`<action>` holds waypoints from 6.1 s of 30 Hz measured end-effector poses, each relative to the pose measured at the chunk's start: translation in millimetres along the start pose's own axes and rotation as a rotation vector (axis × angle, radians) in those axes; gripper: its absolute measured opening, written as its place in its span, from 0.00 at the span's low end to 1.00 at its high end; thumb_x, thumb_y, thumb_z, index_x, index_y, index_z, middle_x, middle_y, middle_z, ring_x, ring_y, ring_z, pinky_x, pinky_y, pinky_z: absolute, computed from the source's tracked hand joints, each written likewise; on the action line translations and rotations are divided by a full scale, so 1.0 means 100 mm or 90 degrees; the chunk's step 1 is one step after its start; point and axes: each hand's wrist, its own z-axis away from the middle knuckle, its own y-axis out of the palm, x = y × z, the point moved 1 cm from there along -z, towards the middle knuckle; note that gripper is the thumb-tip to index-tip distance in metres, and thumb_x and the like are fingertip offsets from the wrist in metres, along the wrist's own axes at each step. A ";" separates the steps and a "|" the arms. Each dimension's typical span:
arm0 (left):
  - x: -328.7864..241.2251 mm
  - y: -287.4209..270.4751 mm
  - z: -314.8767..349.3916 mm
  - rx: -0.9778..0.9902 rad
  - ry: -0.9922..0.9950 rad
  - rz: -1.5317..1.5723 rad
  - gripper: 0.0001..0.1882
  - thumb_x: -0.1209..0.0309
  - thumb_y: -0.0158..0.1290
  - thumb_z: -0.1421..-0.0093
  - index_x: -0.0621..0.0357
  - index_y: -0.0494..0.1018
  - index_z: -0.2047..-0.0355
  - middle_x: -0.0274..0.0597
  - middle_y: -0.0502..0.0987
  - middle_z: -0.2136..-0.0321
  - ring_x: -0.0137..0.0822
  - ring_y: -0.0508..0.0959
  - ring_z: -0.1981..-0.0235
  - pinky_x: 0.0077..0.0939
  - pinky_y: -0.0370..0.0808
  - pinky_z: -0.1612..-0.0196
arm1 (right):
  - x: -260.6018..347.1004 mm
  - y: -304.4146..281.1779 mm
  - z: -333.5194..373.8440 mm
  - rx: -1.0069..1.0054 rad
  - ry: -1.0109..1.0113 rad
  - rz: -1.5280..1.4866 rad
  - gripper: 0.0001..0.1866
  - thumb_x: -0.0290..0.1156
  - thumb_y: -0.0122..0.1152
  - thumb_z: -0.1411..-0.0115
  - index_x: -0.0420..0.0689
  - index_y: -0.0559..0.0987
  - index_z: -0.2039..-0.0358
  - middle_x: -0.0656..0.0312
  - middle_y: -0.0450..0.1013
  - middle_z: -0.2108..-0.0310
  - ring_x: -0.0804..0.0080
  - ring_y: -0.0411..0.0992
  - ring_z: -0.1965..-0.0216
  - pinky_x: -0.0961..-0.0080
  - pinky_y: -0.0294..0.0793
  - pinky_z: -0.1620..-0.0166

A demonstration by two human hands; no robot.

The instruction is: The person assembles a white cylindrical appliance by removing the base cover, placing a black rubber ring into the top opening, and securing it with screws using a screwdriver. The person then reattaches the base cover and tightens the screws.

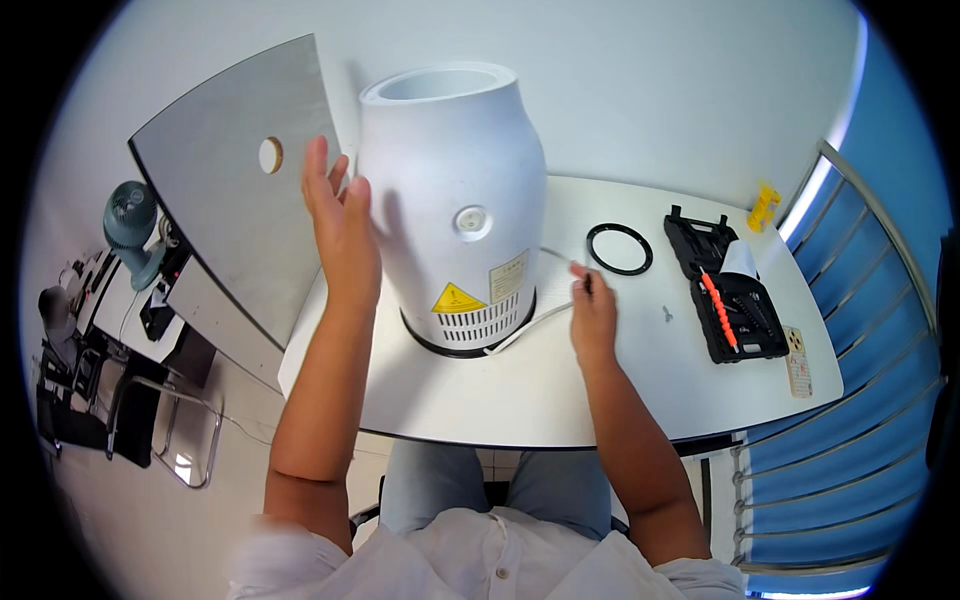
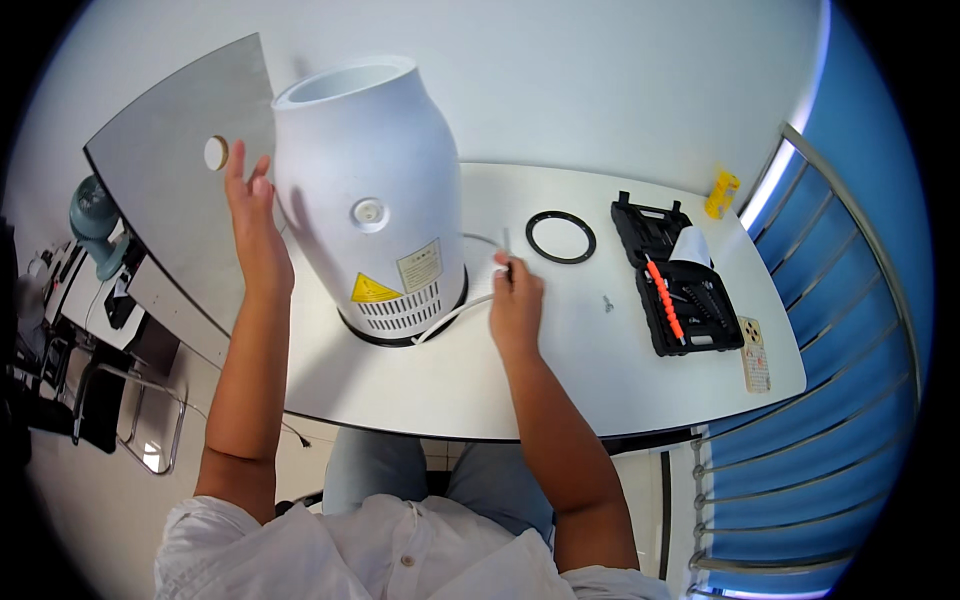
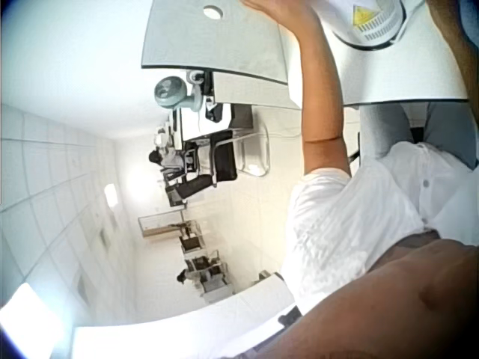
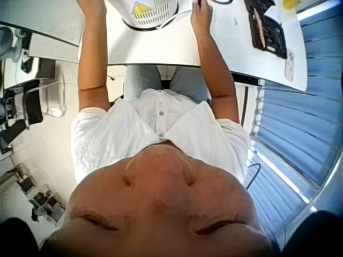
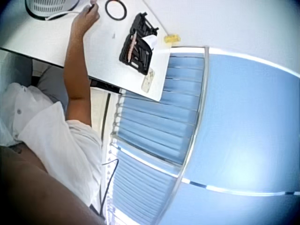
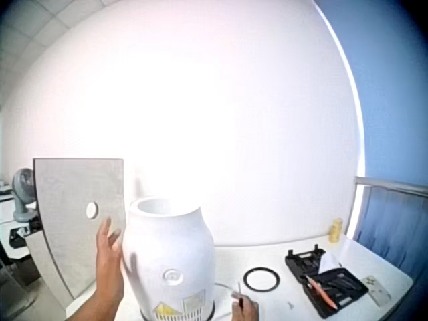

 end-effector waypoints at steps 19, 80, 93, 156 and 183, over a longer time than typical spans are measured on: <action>0.27 -0.02 -0.23 0.126 -0.450 0.351 0.35 0.43 0.32 0.36 0.60 0.60 0.42 0.47 0.66 0.45 0.38 0.65 0.43 0.32 0.62 0.42 | 1.19 0.32 0.03 0.016 0.017 -0.406 0.21 0.33 0.36 0.32 0.43 0.58 0.40 0.59 0.58 0.40 0.72 0.57 0.42 0.67 0.59 0.46; 0.53 -0.03 0.08 0.377 -0.049 0.067 0.33 0.45 0.51 0.46 0.56 0.69 0.48 0.44 0.63 0.41 0.42 0.59 0.39 0.36 0.52 0.37 | 0.01 -0.28 -0.48 0.072 0.150 -0.046 0.08 0.30 0.50 0.41 0.41 0.75 0.65 0.68 0.75 0.70 0.82 0.68 0.74 0.81 0.68 0.70; 0.93 -0.13 0.39 0.235 0.087 0.051 0.25 0.53 0.48 0.43 0.58 0.73 0.52 0.47 0.65 0.42 0.44 0.62 0.40 0.37 0.54 0.38 | -0.59 -0.60 -0.81 0.107 0.010 0.613 0.11 0.32 0.58 0.45 0.49 0.78 0.61 0.59 0.71 0.60 0.59 0.72 0.58 0.65 0.72 0.56; 1.04 -0.09 0.57 -0.006 0.052 0.133 0.51 0.31 0.42 0.49 0.61 0.53 0.38 0.48 0.54 0.38 0.42 0.55 0.37 0.37 0.50 0.37 | 0.35 0.27 0.20 0.188 -0.114 -0.174 0.06 0.26 0.53 0.39 0.41 0.65 0.67 0.66 0.66 0.78 0.84 0.65 0.82 0.86 0.65 0.76; 0.76 -0.17 0.62 0.253 0.213 -0.122 0.31 0.43 0.35 0.41 0.50 0.75 0.54 0.43 0.65 0.43 0.54 0.49 0.37 0.48 0.43 0.38 | 0.22 0.31 0.18 0.162 -0.107 -0.182 0.09 0.28 0.52 0.39 0.41 0.64 0.60 0.64 0.66 0.73 0.83 0.64 0.80 0.87 0.66 0.77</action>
